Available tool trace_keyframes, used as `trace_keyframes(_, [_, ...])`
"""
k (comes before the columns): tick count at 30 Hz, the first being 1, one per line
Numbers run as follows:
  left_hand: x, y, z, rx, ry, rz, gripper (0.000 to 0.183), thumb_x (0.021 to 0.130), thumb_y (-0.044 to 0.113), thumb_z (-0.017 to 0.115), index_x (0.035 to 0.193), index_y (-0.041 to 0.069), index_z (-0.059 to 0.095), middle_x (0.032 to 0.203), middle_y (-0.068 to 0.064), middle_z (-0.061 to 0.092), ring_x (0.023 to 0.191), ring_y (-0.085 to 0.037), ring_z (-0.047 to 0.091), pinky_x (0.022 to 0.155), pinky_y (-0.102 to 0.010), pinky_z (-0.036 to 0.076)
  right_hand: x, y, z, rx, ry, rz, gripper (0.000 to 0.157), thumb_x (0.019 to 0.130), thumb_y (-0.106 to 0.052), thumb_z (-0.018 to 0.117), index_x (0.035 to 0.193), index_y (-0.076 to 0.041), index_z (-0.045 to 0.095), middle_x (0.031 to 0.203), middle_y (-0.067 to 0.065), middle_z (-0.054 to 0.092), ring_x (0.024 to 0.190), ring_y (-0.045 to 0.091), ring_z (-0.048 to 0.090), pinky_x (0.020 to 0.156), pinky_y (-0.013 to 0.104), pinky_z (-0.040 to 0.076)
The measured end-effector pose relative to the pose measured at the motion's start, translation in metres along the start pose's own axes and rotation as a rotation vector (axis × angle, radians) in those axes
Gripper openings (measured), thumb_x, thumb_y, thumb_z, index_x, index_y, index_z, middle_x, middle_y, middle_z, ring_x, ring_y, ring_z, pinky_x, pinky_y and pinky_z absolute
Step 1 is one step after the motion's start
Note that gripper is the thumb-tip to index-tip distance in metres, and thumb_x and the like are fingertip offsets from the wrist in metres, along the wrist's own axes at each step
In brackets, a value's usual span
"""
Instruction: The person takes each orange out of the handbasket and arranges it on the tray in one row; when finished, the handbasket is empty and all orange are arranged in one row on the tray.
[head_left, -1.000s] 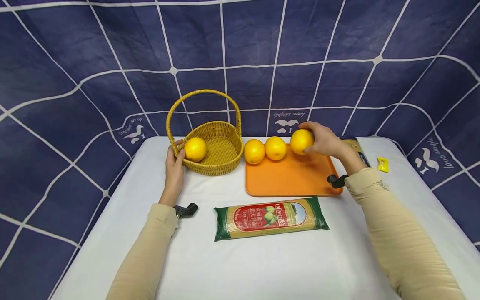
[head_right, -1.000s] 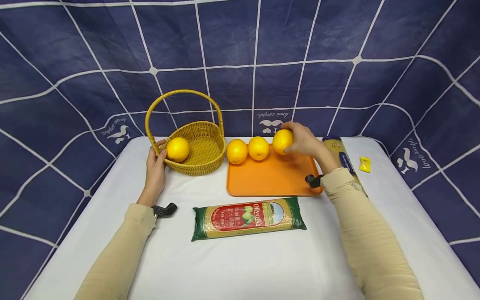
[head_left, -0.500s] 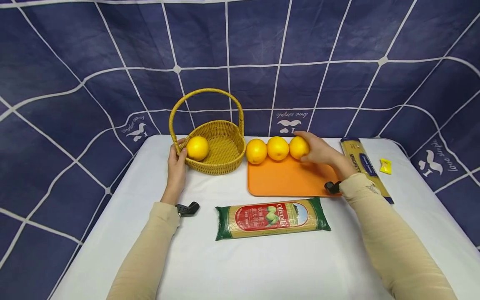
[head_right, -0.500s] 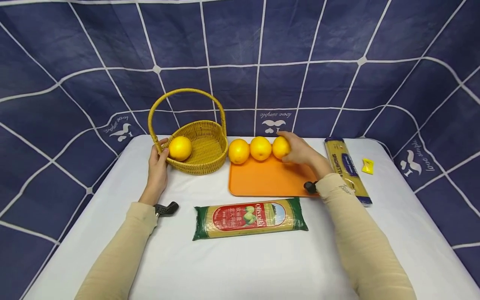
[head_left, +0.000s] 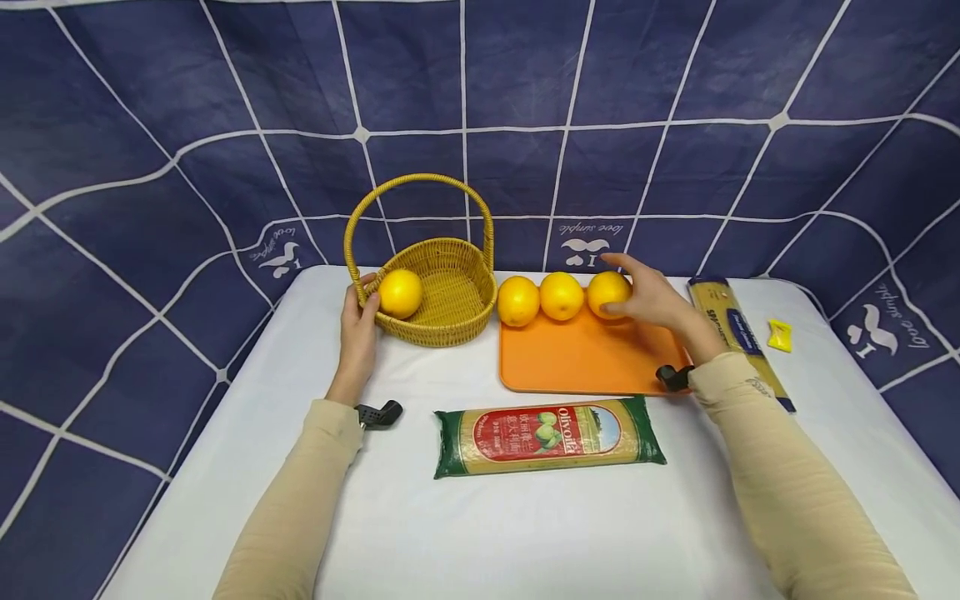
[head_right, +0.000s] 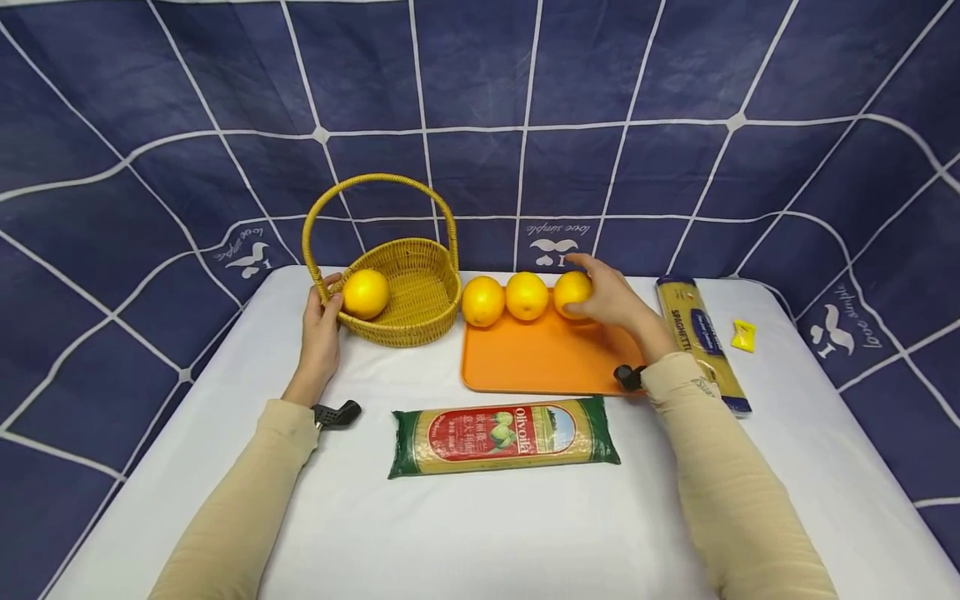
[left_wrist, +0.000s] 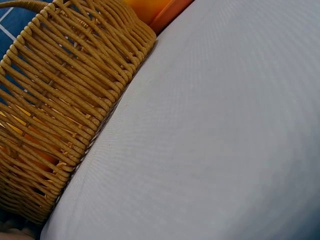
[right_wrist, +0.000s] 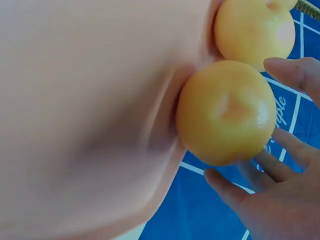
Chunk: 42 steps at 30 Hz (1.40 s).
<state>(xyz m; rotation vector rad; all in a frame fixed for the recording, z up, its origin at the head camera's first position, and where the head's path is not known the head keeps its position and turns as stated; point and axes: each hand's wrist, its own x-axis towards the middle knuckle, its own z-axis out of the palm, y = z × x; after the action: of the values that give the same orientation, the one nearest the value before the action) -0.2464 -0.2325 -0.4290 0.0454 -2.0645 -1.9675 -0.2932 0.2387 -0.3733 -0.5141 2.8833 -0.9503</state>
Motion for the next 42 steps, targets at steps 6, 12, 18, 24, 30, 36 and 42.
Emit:
trace_keyframes(6, [-0.001, 0.000, 0.001, -0.004, -0.002, -0.012, 0.045, 0.112, 0.014, 0.045, 0.156, 0.005, 0.042, 0.167, -0.010, 0.039, 0.154, -0.019, 0.035, 0.130, -0.037, 0.026, -0.002, -0.005, -0.002, -0.023, 0.004, 0.003, 0.084, 0.087, -0.016, 0.084, 0.159, -0.010, 0.041, 0.160, 0.025, 0.043, 0.140, 0.048, 0.044, 0.121, 0.067, 0.033])
trace_keyframes(12, [-0.001, 0.001, 0.001, -0.010, 0.000, -0.014, 0.045, 0.112, 0.014, 0.044, 0.156, 0.004, 0.043, 0.165, -0.010, 0.040, 0.153, -0.020, 0.036, 0.130, -0.036, 0.027, 0.003, -0.021, 0.002, -0.049, 0.030, -0.048, 0.077, 0.087, -0.014, 0.082, 0.155, -0.007, 0.047, 0.159, 0.022, 0.046, 0.133, 0.042, 0.049, 0.119, 0.064, 0.036])
trace_keyframes(18, [-0.002, 0.000, 0.001, -0.003, 0.010, -0.038, 0.044, 0.112, 0.016, 0.045, 0.156, 0.009, 0.043, 0.164, -0.007, 0.042, 0.154, -0.018, 0.036, 0.130, -0.035, 0.027, 0.006, -0.046, 0.007, -0.065, 0.059, -0.124, 0.071, 0.089, -0.018, 0.083, 0.152, -0.008, 0.052, 0.158, 0.018, 0.049, 0.121, 0.042, 0.058, 0.112, 0.061, 0.045])
trace_keyframes(24, [-0.001, 0.000, 0.001, 0.008, 0.011, -0.028, 0.045, 0.113, 0.019, 0.045, 0.157, 0.009, 0.042, 0.164, -0.007, 0.042, 0.153, -0.019, 0.037, 0.130, -0.036, 0.027, 0.011, -0.074, 0.018, -0.062, 0.035, -0.164, 0.068, 0.091, -0.021, 0.082, 0.152, -0.011, 0.054, 0.160, 0.014, 0.049, 0.135, 0.039, 0.055, 0.117, 0.060, 0.041])
trace_keyframes(30, [-0.001, 0.001, 0.001, 0.009, 0.012, -0.035, 0.045, 0.113, 0.018, 0.044, 0.157, 0.009, 0.042, 0.165, -0.007, 0.041, 0.154, -0.019, 0.035, 0.130, -0.036, 0.026, 0.022, -0.102, 0.039, -0.034, -0.017, -0.243, 0.065, 0.092, -0.022, 0.080, 0.150, -0.006, 0.055, 0.154, 0.014, 0.056, 0.134, 0.037, 0.056, 0.123, 0.062, 0.030])
trace_keyframes(36, [0.000, 0.002, 0.000, -0.017, -0.003, -0.021, 0.045, 0.113, 0.016, 0.044, 0.157, 0.006, 0.041, 0.166, -0.010, 0.039, 0.155, -0.020, 0.034, 0.131, -0.037, 0.025, 0.036, -0.129, 0.059, -0.019, -0.048, -0.300, 0.063, 0.093, -0.020, 0.076, 0.150, -0.005, 0.055, 0.153, 0.013, 0.057, 0.141, 0.034, 0.052, 0.122, 0.054, 0.036])
trace_keyframes(42, [0.002, 0.000, -0.001, -0.020, -0.004, -0.008, 0.044, 0.113, 0.015, 0.045, 0.156, 0.006, 0.042, 0.163, -0.011, 0.042, 0.150, -0.020, 0.038, 0.129, -0.038, 0.028, 0.051, -0.154, 0.080, -0.001, -0.047, -0.317, 0.063, 0.094, -0.022, 0.077, 0.150, -0.004, 0.055, 0.153, 0.015, 0.057, 0.136, 0.035, 0.057, 0.118, 0.050, 0.043])
